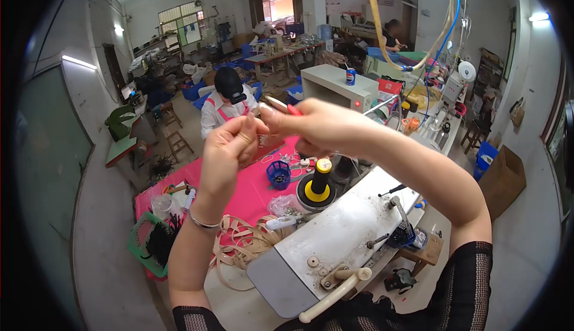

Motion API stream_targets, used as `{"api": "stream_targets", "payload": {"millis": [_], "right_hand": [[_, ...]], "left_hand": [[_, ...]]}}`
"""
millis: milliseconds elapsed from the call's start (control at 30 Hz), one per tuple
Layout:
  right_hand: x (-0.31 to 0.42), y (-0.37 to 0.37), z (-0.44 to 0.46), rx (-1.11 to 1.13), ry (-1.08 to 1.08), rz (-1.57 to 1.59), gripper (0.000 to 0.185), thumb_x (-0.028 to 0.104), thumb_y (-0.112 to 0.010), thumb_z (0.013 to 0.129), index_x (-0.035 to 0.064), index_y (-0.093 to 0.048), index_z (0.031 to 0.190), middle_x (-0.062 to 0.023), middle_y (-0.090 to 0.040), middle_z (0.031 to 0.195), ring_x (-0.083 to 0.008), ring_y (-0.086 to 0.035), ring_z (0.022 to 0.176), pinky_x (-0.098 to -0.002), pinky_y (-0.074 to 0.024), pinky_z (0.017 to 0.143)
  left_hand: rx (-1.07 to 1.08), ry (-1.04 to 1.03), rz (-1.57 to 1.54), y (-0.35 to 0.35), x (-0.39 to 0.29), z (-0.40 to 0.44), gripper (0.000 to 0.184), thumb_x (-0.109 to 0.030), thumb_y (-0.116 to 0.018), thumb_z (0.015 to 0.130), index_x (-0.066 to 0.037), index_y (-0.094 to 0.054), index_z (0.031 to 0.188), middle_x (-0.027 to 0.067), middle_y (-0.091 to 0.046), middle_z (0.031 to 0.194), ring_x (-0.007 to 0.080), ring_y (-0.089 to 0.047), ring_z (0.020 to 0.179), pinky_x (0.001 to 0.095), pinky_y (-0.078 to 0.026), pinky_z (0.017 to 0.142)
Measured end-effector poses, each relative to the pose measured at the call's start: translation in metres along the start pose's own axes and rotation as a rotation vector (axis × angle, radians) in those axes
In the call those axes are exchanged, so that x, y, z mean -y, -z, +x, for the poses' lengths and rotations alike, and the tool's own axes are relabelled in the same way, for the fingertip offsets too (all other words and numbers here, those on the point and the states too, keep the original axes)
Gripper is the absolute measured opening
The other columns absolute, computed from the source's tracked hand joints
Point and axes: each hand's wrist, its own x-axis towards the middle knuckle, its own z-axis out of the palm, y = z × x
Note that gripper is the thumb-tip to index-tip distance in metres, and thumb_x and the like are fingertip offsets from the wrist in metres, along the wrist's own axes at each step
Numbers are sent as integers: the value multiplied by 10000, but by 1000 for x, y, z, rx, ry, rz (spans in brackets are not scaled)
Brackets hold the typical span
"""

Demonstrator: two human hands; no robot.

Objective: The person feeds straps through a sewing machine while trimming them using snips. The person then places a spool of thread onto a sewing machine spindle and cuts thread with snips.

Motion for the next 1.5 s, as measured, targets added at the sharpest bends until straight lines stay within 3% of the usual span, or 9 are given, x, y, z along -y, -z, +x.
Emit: {"api": "stream_targets", "payload": {"millis": [367, 467, 567, 700, 833, 1000, 1100, 1267, 1500], "right_hand": [[-10, 4, -21, 8, 82, -43, 337, 351, -586, 822, 21, -636, 864, 62, -394, 520, -22, -307, 414, -211, -184, 384], [-14, 6, -21, -38, 119, 2, 298, 319, -607, 810, 23, -633, 829, 60, -413, 520, -17, -306, 418, -205, -188, 387], [-11, 3, -22, -102, 127, 39, 275, 304, -612, 804, 30, -623, 779, 56, -434, 524, -10, -311, 424, -193, -190, 390], [-8, -2, -22, -119, 112, 19, 265, 293, -612, 802, 35, -610, 743, 55, -437, 526, -6, -315, 428, -186, -191, 394], [-8, -7, -21, -131, 112, 65, 253, 276, -611, 802, 34, -601, 729, 55, -434, 526, -6, -317, 426, -185, -192, 393], [-22, -1, -27, -45, 75, 323, 240, 256, -566, 828, 32, -624, 765, 11, -527, 585, -13, -313, 415, -199, -188, 392], [-29, 0, -32, -16, 220, 713, 242, 249, -536, 850, 31, -621, 787, 26, -502, 564, -8, -284, 406, -192, -176, 384], [-27, -5, -33, -158, 336, 393, 221, 243, -497, 879, 52, -559, 785, -70, -639, 805, -2, -264, 385, -159, -193, 362], [-33, 7, -39, 83, 218, 224, 232, 211, -557, 846, -14, -596, 885, -49, -567, 620, -58, -492, 492, -171, -285, 399]], "left_hand": [[-448, -205, -113, 160, -20, -32, 237, -227, -429, 915, -11, -527, 905, -72, -268, 546, -1, -189, 429, 177, -145, 383], [-549, -40, 568, 195, 0, -43, 309, -307, -488, 885, -10, -565, 919, -58, -410, 599, 11, -308, 481, 170, -238, 432], [-755, -416, 1088, 146, 22, -37, 380, -224, -532, 866, -5, -469, 1170, 76, -526, 1050, 101, -494, 838, 222, -417, 716], [-215, -357, 623, 38, -10, -45, 410, -215, -564, 842, -8, -467, 1183, 119, -522, 1132, 192, -478, 1086, 314, -356, 926], [160, -64, 176, -14, -2, -41, 361, -151, -559, 846, 30, -497, 1152, 107, -594, 1028, 160, -545, 997, 266, -415, 873], [96, -25, -47, -11, 23, -29, 196, -126, -575, 835, 44, -620, 921, 43, -602, 748, 69, -550, 640, 191, -453, 603], [82, -101, 78, -16, 29, -34, 165, -86, -581, 823, 39, -621, 924, 38, -605, 753, 76, -560, 656, 193, -453, 605], [101, -486, 582, -19, -6, -41, 99, -39, -594, 793, 13, -624, 872, 56, -600, 778, 82, -562, 674, 202, -450, 613], [63, -153, 121, -29, -6, -20, 117, -104, -542, 853, 2, -565, 898, 23, -573, 785, 70, -528, 710, 197, -429, 641]]}}
